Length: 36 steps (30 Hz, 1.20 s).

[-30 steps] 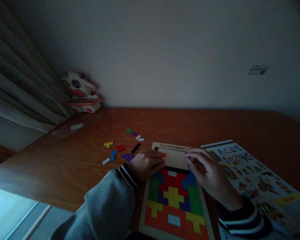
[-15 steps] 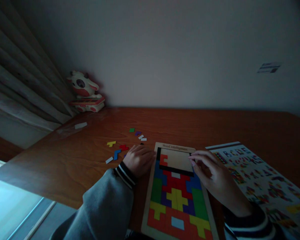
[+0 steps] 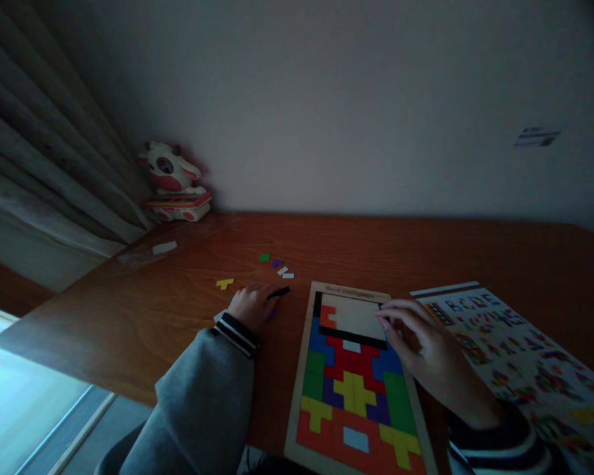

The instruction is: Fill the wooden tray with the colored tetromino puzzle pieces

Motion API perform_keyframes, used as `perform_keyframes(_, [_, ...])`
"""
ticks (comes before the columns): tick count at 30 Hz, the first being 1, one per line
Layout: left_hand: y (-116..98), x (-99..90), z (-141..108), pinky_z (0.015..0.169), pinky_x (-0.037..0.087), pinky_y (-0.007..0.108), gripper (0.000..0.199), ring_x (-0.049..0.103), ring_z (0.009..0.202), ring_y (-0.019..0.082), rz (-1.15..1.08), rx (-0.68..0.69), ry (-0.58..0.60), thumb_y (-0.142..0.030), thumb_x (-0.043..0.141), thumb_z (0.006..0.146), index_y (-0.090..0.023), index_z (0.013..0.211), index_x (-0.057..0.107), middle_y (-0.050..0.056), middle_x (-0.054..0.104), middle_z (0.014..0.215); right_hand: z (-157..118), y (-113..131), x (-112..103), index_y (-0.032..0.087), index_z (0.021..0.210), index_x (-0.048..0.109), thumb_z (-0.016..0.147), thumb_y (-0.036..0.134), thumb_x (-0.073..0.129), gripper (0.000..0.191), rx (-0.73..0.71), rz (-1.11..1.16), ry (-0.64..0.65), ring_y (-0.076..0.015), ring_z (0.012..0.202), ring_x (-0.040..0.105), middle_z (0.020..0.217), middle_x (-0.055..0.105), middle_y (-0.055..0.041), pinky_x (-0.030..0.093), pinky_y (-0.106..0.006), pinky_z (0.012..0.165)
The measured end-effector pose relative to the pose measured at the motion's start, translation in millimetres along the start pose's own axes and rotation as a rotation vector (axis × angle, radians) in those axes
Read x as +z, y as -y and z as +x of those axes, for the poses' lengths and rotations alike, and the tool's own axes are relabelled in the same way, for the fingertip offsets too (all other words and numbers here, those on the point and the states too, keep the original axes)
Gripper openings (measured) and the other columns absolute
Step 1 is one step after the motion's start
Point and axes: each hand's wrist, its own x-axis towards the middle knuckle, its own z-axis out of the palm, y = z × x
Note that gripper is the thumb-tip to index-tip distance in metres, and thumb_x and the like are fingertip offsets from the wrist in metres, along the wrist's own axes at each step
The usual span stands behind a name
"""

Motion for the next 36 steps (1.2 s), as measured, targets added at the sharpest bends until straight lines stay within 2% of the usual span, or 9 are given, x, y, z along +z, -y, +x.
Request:
perform_keyframes(7, [-1, -1.6, 3, 0.074, 0.059, 0.03, 0.024, 0.072, 0.083, 0.019, -0.136, 0.017, -0.03, -0.022, 0.065, 0.082, -0.022, 0.106, 0.069, 0.004, 0.075, 0.099, 0, -1, 0, 0.027, 0.106, 0.062, 0.094, 0.034, 0.052, 0.017, 0.008, -0.009, 0.008, -0.0227, 0.095, 0.063, 0.109, 0.062, -0.0073, 0.053, -0.039, 0.083])
perform_keyframes(14, [-16, -4.6, 4, 0.068, 0.058, 0.025, 0.014, 0.069, 0.074, 0.014, -0.329, 0.068, -0.118, -0.025, 0.061, 0.089, -0.022, 0.099, 0.07, 0.003, 0.073, 0.09, 1, 2, 0, 0.026, 0.106, 0.061, 0.095, 0.034, 0.05, 0.018, 0.023, 0.009, 0.032, -0.0211, 0.09, 0.063, 0.107, 0.062, -0.0072, 0.054, -0.037, 0.077])
perform_keyframes(18, [-9, -1.5, 5, 0.065, 0.057, 0.025, 0.013, 0.07, 0.071, 0.014, -0.331, 0.056, -0.107, -0.026, 0.062, 0.088, -0.022, 0.097, 0.071, 0.002, 0.074, 0.088, 0, 1, 1, 0.027, 0.107, 0.061, 0.095, 0.034, 0.051, 0.018, 0.028, 0.001, 0.033, -0.0207, 0.089, 0.063, 0.108, 0.061, -0.0068, 0.054, -0.037, 0.078])
perform_keyframes(22, [-3, -2.2, 6, 0.067, 0.058, 0.026, 0.01, 0.07, 0.072, 0.015, -0.378, -0.02, -0.106, -0.024, 0.067, 0.086, -0.021, 0.094, 0.072, 0.001, 0.075, 0.086, 0, 0, 1, 0.027, 0.106, 0.062, 0.094, 0.034, 0.051, 0.018, 0.027, -0.015, 0.028, -0.0215, 0.091, 0.064, 0.108, 0.062, -0.0069, 0.054, -0.037, 0.078])
perform_keyframes(26, [-27, -9.0, 10, 0.067, 0.058, 0.025, 0.009, 0.071, 0.074, 0.015, -0.55, -0.027, -0.116, -0.026, 0.07, 0.085, -0.02, 0.091, 0.072, 0.001, 0.075, 0.086, 3, 9, 0, 0.026, 0.109, 0.062, 0.095, 0.033, 0.05, 0.02, 0.013, 0.003, 0.025, -0.0213, 0.091, 0.067, 0.107, 0.066, -0.0074, 0.057, -0.036, 0.078])
perform_keyframes(29, [-60, -12.6, 14, 0.075, 0.058, 0.026, 0.011, 0.071, 0.08, 0.015, -0.685, 0.124, -0.049, -0.028, 0.069, 0.087, -0.02, 0.092, 0.072, 0.002, 0.076, 0.089, 7, 22, 0, 0.026, 0.112, 0.062, 0.094, 0.032, 0.052, 0.022, -0.02, 0.034, 0.015, -0.0199, 0.088, 0.069, 0.108, 0.069, -0.0073, 0.058, -0.034, 0.078])
perform_keyframes(32, [-87, -12.4, 18, 0.075, 0.058, 0.024, 0.014, 0.071, 0.078, 0.014, -0.76, 0.211, 0.005, -0.031, 0.066, 0.089, -0.02, 0.095, 0.072, 0.002, 0.075, 0.089, 10, 32, 5, 0.026, 0.116, 0.061, 0.092, 0.032, 0.055, 0.025, -0.042, 0.111, 0.045, -0.0182, 0.084, 0.07, 0.109, 0.071, -0.0063, 0.06, -0.032, 0.076])
perform_keyframes(36, [-102, -8.0, 20, 0.078, 0.057, 0.024, 0.016, 0.07, 0.081, 0.014, -0.806, 0.296, 0.042, -0.032, 0.062, 0.092, -0.019, 0.095, 0.071, 0.003, 0.074, 0.09, 12, 35, 17, 0.027, 0.104, 0.066, 0.093, 0.031, 0.054, 0.017, 0.035, 0.21, 0.135, -0.018, 0.087, 0.071, 0.101, 0.074, -0.0033, 0.059, -0.031, 0.079])
